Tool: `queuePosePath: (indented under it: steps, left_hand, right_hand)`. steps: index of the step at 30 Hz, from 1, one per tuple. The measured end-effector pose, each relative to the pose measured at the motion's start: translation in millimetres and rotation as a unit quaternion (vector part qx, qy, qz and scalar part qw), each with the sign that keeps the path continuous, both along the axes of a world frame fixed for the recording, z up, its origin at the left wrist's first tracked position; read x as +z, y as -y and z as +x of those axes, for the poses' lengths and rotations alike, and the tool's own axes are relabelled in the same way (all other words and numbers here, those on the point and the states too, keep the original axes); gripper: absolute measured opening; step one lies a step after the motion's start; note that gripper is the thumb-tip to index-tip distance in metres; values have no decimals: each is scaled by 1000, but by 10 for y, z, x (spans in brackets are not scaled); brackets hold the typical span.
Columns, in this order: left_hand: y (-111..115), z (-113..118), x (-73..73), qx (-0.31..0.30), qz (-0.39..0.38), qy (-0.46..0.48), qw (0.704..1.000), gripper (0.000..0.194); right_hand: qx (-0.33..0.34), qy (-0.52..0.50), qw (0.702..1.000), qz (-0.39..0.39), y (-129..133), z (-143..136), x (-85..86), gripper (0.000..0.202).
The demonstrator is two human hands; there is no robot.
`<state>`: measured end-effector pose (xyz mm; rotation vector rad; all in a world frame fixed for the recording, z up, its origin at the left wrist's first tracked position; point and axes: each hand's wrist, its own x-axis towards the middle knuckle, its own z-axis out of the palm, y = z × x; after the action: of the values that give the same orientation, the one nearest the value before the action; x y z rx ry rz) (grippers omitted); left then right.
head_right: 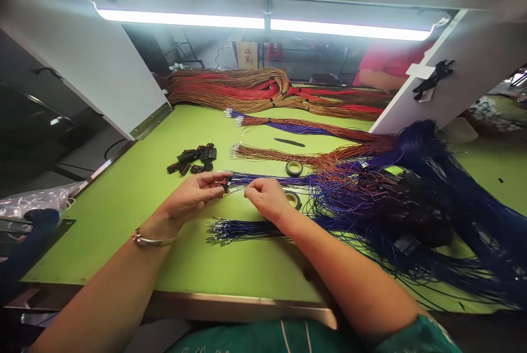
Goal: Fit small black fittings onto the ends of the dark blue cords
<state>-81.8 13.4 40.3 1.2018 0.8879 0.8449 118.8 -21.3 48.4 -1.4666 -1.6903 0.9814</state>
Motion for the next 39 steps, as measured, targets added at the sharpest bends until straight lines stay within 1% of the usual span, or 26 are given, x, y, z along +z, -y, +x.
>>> queuePosePath:
  steps: [2, 6, 16, 20, 22, 24, 26, 28, 30, 31, 32, 33, 35, 37, 39]
  left_hand:
    - [46, 76, -22, -29, -25, 43, 998, 44]
    - [63, 130, -86, -43, -53, 84, 994, 42]
    - [51, 123, -151, -66, -68, 74, 993, 42]
    - [59, 128, -148, -58, -65, 57, 995, 40]
    - [65, 137, -148, -43, -41, 37, 998, 40]
    - [78, 157, -151, -23, 10, 11, 1000, 37]
    - [99, 183, -152, -7, 73, -14, 997, 32]
    - [120, 208, -153, -3, 119, -26, 993, 27]
    - [129, 223, -157, -6, 127, -25, 992, 27]
    - [126, 225, -161, -8, 115, -21, 993, 29]
    - [118, 223, -167, -10, 98, -15, 995, 31]
    - [107, 218, -174, -11, 78, -10, 997, 34]
    - [83, 202, -190, -9, 40, -2, 999, 38]
    - [66, 184, -201, -6, 17, 2, 1000, 39]
    - [63, 173, -209, -3, 8, 1, 1000, 40]
  right_hand:
    - [3, -3, 1000, 4, -2, 7, 5, 19]
    - [12, -4, 1000, 10, 4, 6, 14, 19]
    - [13, 7, 1000, 8, -1, -12, -46, 19]
    - [6, 22, 1000, 2, -3, -15, -60, 19]
    - [6, 20, 1000, -14, 1, -22, -40, 19]
    - [5, 8, 999, -45, 9, -32, -1, 17]
    - [-1, -16, 995, -100, 23, -41, 44, 16]
    - [1, -52, 985, -162, 34, -45, 76, 15]
    - [16, -84, 976, -201, 36, -45, 81, 16]
    - [22, -89, 975, -201, 32, -45, 71, 17]
    - [23, -84, 979, -186, 25, -44, 55, 17]
    - [17, -68, 986, -154, 16, -43, 33, 18]
    - [-4, -17, 998, -59, 0, -40, -17, 16]
    - [-10, 31, 999, 34, -7, -33, -60, 13]
    - [0, 62, 995, 79, -2, -25, -92, 13]
